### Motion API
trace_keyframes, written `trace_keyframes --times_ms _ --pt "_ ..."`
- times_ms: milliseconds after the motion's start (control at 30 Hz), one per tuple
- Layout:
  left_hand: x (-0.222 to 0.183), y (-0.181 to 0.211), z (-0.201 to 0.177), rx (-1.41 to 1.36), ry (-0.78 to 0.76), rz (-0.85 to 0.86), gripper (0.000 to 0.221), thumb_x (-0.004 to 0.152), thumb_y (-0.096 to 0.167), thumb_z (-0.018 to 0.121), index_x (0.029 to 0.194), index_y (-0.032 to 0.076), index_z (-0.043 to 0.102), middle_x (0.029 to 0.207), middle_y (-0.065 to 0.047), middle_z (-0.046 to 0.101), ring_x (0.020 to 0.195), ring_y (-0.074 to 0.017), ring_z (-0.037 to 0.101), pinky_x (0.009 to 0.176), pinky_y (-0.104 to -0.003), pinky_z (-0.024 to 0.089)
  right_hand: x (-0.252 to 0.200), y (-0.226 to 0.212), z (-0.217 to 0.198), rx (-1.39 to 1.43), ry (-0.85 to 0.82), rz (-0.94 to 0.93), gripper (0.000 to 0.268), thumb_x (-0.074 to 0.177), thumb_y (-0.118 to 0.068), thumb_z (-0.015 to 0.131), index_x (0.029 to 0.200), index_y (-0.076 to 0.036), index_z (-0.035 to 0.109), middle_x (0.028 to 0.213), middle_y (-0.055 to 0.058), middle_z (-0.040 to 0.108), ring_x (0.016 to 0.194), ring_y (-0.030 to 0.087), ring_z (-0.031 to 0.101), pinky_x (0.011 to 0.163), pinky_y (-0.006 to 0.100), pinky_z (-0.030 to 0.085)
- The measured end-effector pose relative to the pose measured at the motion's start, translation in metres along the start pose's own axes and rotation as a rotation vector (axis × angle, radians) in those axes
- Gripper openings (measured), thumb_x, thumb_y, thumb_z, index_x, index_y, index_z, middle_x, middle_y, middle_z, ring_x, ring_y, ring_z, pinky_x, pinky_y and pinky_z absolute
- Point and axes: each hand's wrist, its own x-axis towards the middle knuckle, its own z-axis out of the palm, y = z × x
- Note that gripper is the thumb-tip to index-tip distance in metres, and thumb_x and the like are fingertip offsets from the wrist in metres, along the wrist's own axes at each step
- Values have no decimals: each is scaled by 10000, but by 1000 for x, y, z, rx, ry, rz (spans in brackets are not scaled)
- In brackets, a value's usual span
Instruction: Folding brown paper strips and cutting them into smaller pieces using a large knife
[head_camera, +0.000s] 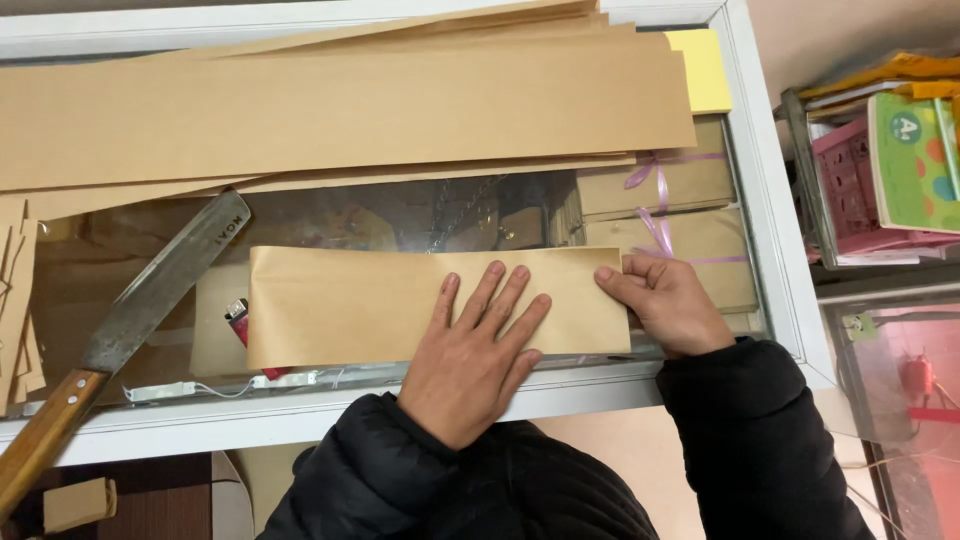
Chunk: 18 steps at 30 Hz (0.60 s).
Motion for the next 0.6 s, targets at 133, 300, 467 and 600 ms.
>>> trace_keyframes --times_ms 133,300,467,600 --pt "0 1 0 5 -3 -6 589 1151 470 549 1680 213 556 1810 -122 466 1696 -355 374 1338 -668 280 1 4 -3 -81 13 -48 209 1092 -220 793 1007 -29 802 740 67 724 601 109 577 520 273 430" --pt "0 1 2 7 1 -7 593 1158 470 543 1693 213 540 1820 -123 452 1709 -354 352 1354 -663 260 -2 0 0 -67 9 -37 242 1095 -204 764 1150 20 837 853 122 808 686 146 675 573 280 513" --pt "0 1 1 14 -1 -10 596 1154 472 540 1695 220 540 1822 -119 451 1708 -353 358 1352 -670 264 -3 -3 2 -55 14 -30 217 1093 -191 767 1131 12 834 863 118 790 711 160 677 606 303 546" --pt "0 1 2 -5 21 -8 584 1146 457 562 1677 215 559 1811 -117 471 1704 -352 371 1345 -673 277 -5 -6 3 -17 20 8 235 1091 -170 754 1190 28 831 967 160 839 821 208 760 689 339 614"
